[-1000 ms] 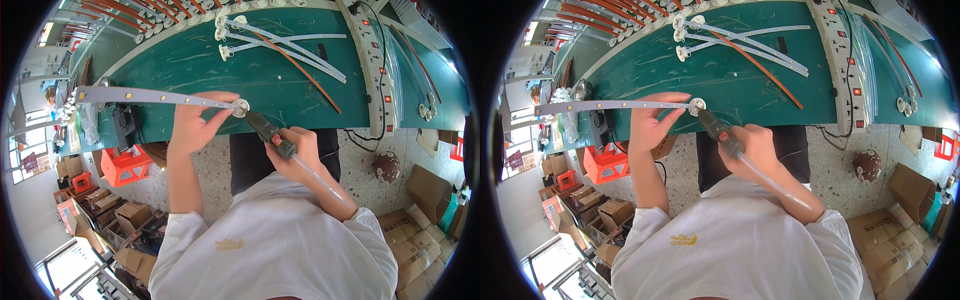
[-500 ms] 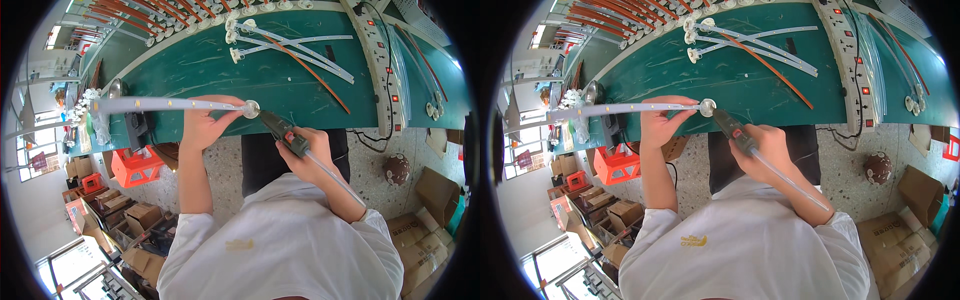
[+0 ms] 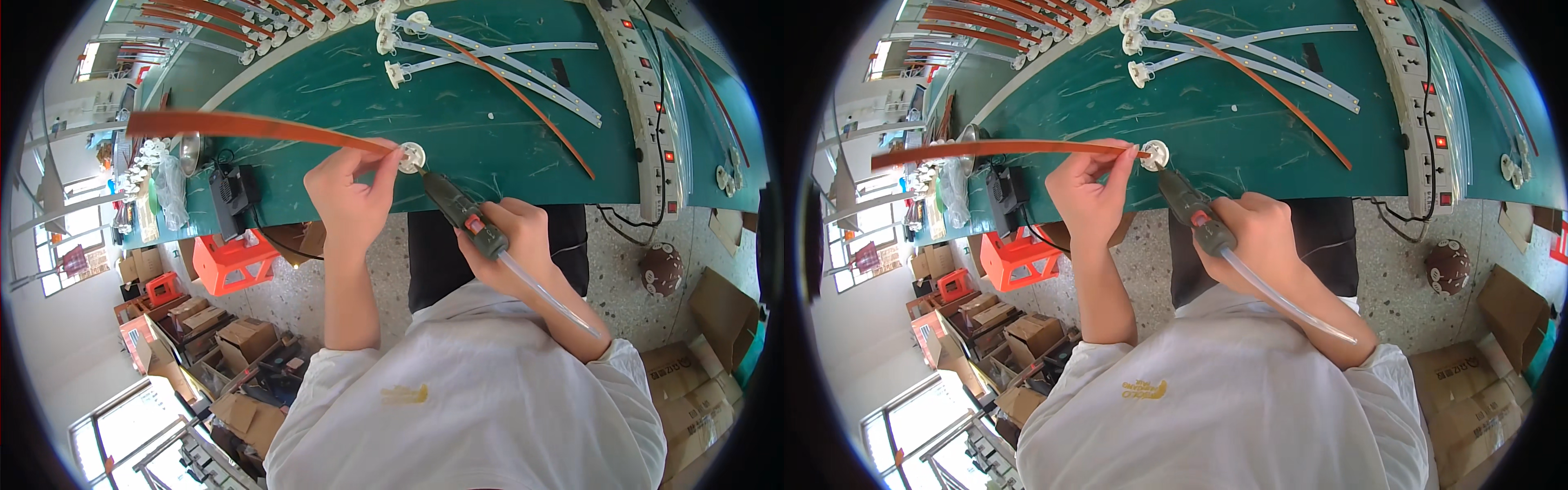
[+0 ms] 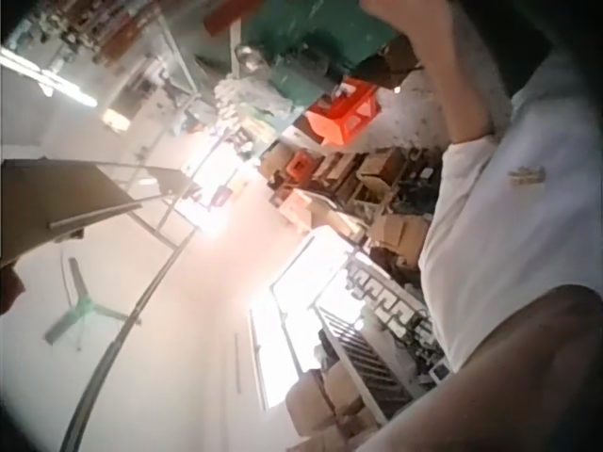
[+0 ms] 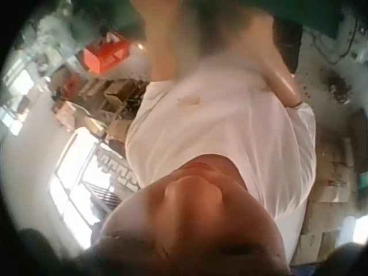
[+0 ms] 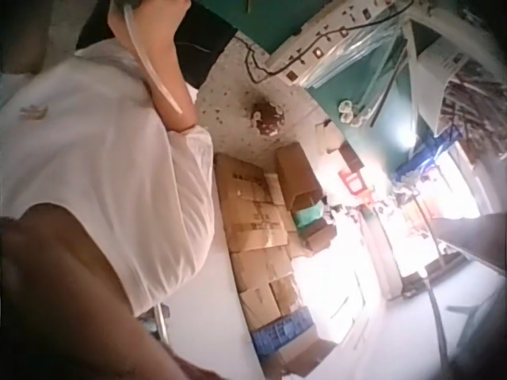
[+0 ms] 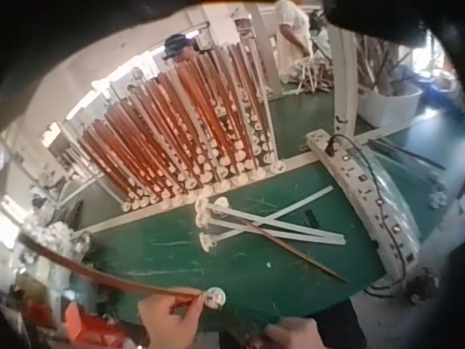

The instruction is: The person assembles light fixtures by applying glue with a hot glue gun to attach LED strips into plastic bases and sets the completed assemblies upright on the table.

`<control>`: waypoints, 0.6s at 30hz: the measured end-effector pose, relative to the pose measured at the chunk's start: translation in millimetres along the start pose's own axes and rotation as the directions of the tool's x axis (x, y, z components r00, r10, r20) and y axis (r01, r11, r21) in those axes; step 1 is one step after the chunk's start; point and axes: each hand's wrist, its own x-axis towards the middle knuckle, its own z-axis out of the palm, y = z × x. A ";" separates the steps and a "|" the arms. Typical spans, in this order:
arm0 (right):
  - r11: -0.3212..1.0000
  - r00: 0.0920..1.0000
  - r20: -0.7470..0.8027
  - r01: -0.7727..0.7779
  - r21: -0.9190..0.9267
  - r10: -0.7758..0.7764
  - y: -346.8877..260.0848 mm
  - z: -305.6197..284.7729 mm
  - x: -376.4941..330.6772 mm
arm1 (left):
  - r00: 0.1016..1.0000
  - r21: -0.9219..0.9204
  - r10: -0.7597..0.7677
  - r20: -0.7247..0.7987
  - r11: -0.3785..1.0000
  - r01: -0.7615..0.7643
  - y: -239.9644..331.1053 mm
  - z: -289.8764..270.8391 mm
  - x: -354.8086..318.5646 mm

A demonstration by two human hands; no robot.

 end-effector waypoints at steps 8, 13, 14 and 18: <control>1.000 1.000 -0.020 -0.020 0.003 0.020 0.2 8.3 8.1 | 0.996 0.022 0.039 -0.077 0.999 -0.037 -7.8 3.5 -0.5; 0.998 1.000 -0.026 0.000 -0.061 -0.001 -1.7 8.6 9.7 | 0.999 -0.007 0.009 -0.054 1.000 -0.010 -3.4 2.2 2.4; 0.998 1.000 -0.024 0.001 -0.062 -0.003 -1.4 8.8 9.9 | 0.998 -0.008 0.008 -0.056 1.000 -0.009 -4.4 2.0 2.2; 0.997 1.000 -0.011 -0.026 -0.067 0.025 -1.7 9.0 9.7 | 0.998 0.003 0.038 -0.048 0.999 -0.038 -6.1 1.3 1.6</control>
